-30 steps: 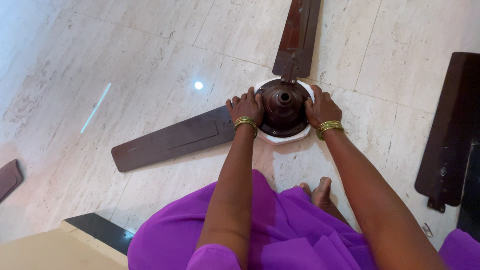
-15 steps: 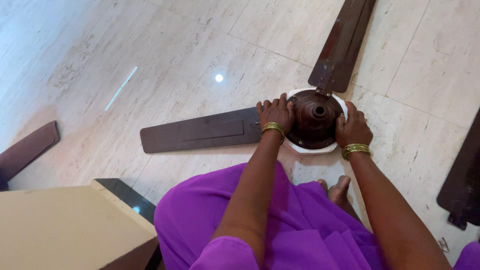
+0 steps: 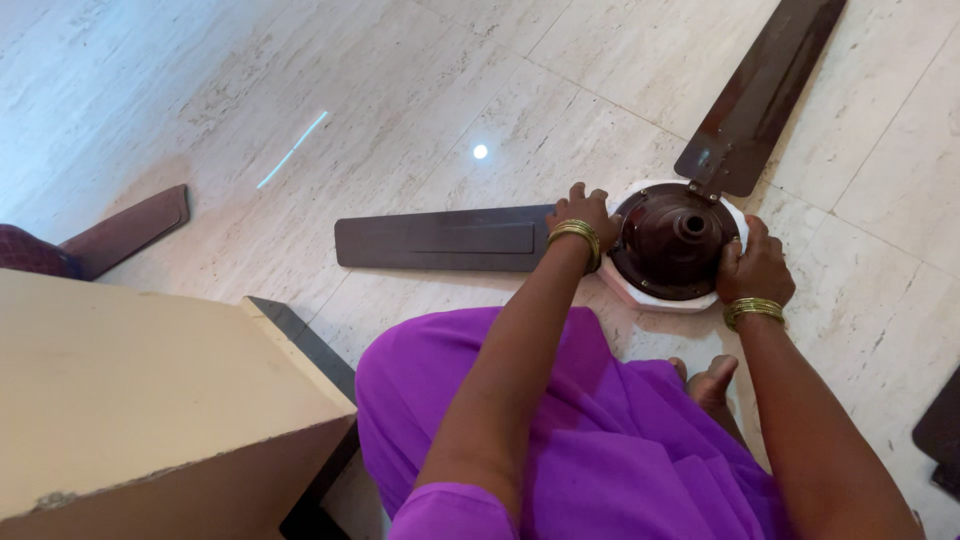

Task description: The person uses a screwdriver to loosen and remove screws from the fan blade mounting brackets. They detach one fan blade from the motor housing and place it on the floor, then continue removing screws from the remaining blades.

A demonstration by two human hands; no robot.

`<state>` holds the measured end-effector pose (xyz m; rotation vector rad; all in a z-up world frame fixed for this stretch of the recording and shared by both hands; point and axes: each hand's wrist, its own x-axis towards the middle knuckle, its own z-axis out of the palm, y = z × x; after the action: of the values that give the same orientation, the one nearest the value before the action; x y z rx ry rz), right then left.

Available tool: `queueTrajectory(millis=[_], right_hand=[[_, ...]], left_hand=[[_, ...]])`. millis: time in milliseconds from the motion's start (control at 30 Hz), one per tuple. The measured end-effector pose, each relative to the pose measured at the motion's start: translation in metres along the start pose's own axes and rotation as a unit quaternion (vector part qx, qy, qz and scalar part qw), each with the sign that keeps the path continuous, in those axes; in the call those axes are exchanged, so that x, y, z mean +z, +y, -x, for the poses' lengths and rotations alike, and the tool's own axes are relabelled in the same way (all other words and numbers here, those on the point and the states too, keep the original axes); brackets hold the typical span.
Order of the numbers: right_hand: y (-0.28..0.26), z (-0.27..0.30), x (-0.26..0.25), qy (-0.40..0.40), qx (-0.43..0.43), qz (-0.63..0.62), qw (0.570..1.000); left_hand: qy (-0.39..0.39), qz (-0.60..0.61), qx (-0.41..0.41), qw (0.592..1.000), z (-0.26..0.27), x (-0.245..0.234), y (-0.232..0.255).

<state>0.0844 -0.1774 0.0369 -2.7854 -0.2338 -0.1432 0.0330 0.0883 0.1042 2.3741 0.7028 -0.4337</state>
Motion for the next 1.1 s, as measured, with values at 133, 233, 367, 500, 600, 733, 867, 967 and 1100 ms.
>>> queueTrajectory(millis=[133,233,367,500,600,733,867,967,1100], right_hand=[[0.000,-0.001,0.003,0.005,-0.002,0.002,1.000],[0.003,-0.004,0.006,0.003,-0.002,0.011,1.000],[0.005,-0.003,0.005,-0.003,-0.016,0.027,1.000],[0.000,-0.003,-0.003,-0.042,0.018,0.047,0.998],[-0.005,-0.003,-0.007,-0.061,0.022,0.071,0.995],[-0.012,-0.005,-0.016,-0.098,0.038,0.114,0.988],[-0.017,-0.002,-0.024,-0.118,0.043,0.135,0.983],[-0.020,-0.002,-0.027,-0.118,0.047,0.136,0.982],[-0.016,-0.001,-0.024,-0.113,0.049,0.135,0.983]], left_hand=[[0.017,0.131,-0.035,0.991,0.028,-0.018,0.013],[0.050,0.280,-0.018,0.959,0.048,-0.009,0.021],[0.133,0.376,0.000,0.917,0.074,0.025,0.013],[0.051,0.445,-0.080,0.891,0.075,0.047,-0.015],[0.111,0.564,-0.076,0.814,0.081,0.061,-0.021],[0.093,0.490,-0.113,0.859,0.087,0.056,-0.019],[0.045,0.384,-0.239,0.891,0.085,0.056,-0.026],[0.093,0.393,-0.228,0.886,0.073,0.071,-0.034],[0.079,0.431,-0.202,0.876,0.059,0.088,-0.040]])
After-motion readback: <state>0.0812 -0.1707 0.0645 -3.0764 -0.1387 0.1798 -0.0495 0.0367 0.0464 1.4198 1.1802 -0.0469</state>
